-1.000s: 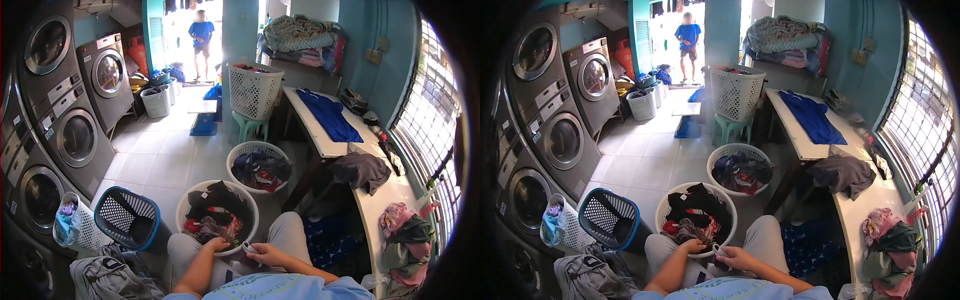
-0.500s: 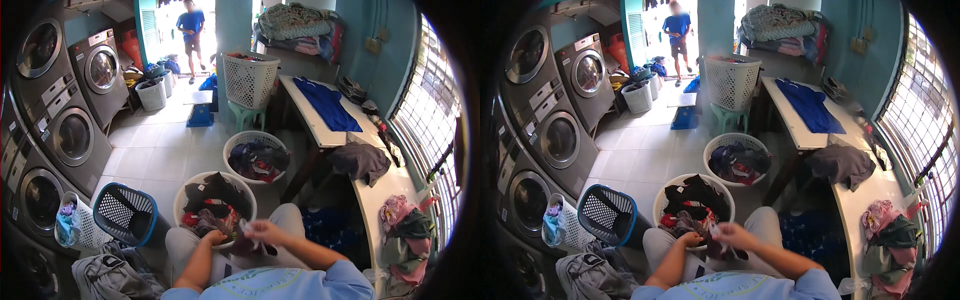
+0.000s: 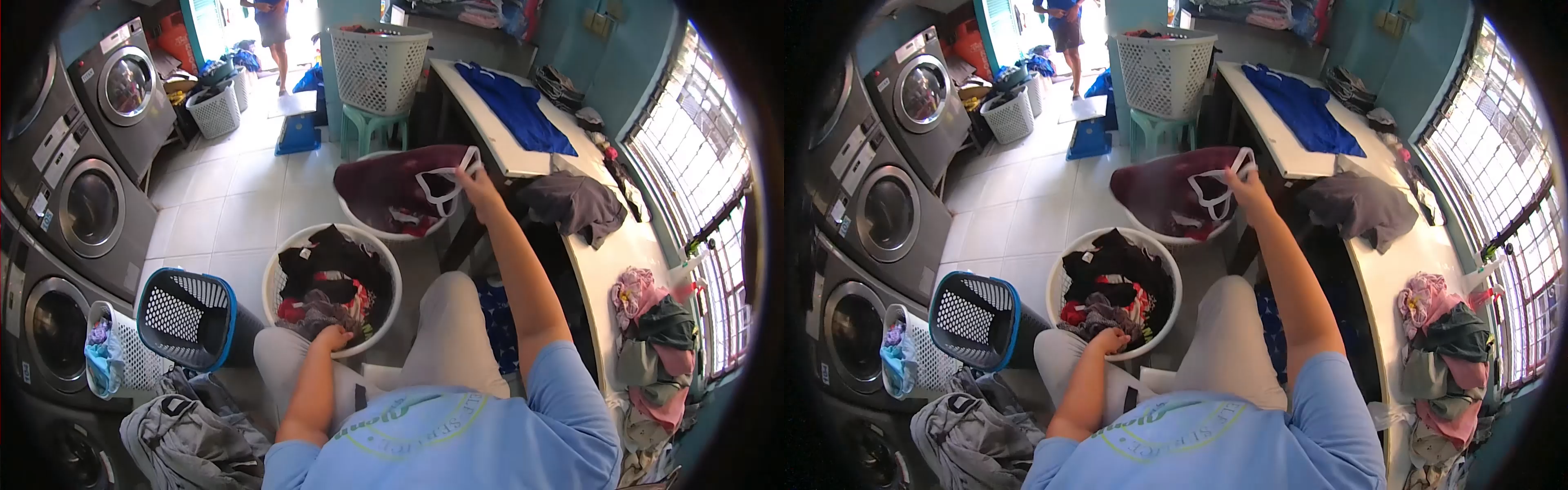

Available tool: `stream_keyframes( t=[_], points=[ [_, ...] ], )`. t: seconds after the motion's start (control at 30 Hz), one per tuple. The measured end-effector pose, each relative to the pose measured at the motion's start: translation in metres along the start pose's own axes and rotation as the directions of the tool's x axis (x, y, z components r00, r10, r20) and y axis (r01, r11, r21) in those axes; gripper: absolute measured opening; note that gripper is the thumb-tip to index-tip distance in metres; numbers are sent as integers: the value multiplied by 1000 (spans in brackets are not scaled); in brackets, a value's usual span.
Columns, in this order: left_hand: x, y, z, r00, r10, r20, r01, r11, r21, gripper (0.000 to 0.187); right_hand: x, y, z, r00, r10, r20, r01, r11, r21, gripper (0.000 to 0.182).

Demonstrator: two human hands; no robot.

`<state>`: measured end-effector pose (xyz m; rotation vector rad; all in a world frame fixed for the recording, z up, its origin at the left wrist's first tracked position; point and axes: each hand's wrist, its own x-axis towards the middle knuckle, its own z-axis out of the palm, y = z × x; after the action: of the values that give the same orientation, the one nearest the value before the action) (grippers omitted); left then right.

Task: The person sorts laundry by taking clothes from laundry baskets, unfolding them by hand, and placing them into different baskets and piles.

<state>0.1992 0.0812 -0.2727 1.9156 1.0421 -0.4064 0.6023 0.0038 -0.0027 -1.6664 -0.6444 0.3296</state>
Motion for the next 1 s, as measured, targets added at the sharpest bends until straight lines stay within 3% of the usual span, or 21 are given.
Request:
stream_keyframes(
  t=[0.03,0.1,0.13,0.17,0.23,0.27,0.33,0.4,0.47,0.5,0.57,0.6,0.7,0.77,0.8,0.83,0.9,0.97,1.0],
  points=[
    [3,-2,1,1000,4,-1,-4,1000,9,44,-30,0,-5,973,205,108,-202,979,-36,57],
    [15,-18,12,983,158,-89,-151,985,84,45,-82,7,-6,883,434,177,-375,880,-291,73],
    [27,-27,18,978,191,-80,-181,977,115,43,-88,63,-9,864,481,151,-376,814,-443,78],
    [33,-34,21,974,217,-67,-206,968,143,42,-91,134,-18,852,437,288,-251,825,-506,83],
    [32,-33,21,962,248,-117,-228,960,163,39,-136,139,-12,800,552,236,-157,573,-804,81],
    [27,-28,21,972,186,-145,-164,975,148,39,-155,133,-9,776,577,253,-160,569,-807,81],
    [16,-8,15,974,79,-210,-44,985,165,35,-177,117,-3,936,297,189,40,444,-895,72],
    [7,10,11,970,23,-242,25,981,195,33,-178,123,-4,948,249,199,54,489,-870,68],
    [8,20,10,897,80,-434,14,978,210,24,-178,126,-2,972,143,184,77,548,-833,60],
    [9,25,8,900,76,-429,20,977,214,24,-178,128,-1,971,152,184,72,552,-831,60],
    [20,23,9,783,214,-584,-63,961,269,21,-177,128,3,980,103,172,89,542,-836,55],
    [26,20,6,720,290,-631,-95,941,324,31,-175,127,5,980,105,172,87,546,-833,55],
    [47,10,11,729,336,-596,-116,919,377,46,-176,124,7,983,100,153,77,533,-843,51],
    [28,25,8,888,112,-446,-3,971,238,94,-177,123,7,986,24,164,122,564,-816,50],
    [29,23,10,901,39,-432,55,978,203,110,-176,120,7,986,40,164,112,572,-813,50],
    [32,22,7,900,69,-430,39,971,237,113,-176,118,6,986,45,162,105,587,-803,49],
    [43,18,11,897,103,-429,36,952,303,98,-176,119,7,989,45,142,88,589,-804,48],
    [55,12,12,939,95,-331,43,921,386,40,-176,117,6,990,73,117,54,577,-815,45],
    [67,1,18,940,106,-325,37,914,405,28,-175,114,7,993,50,106,57,591,-805,45]
  ],
)
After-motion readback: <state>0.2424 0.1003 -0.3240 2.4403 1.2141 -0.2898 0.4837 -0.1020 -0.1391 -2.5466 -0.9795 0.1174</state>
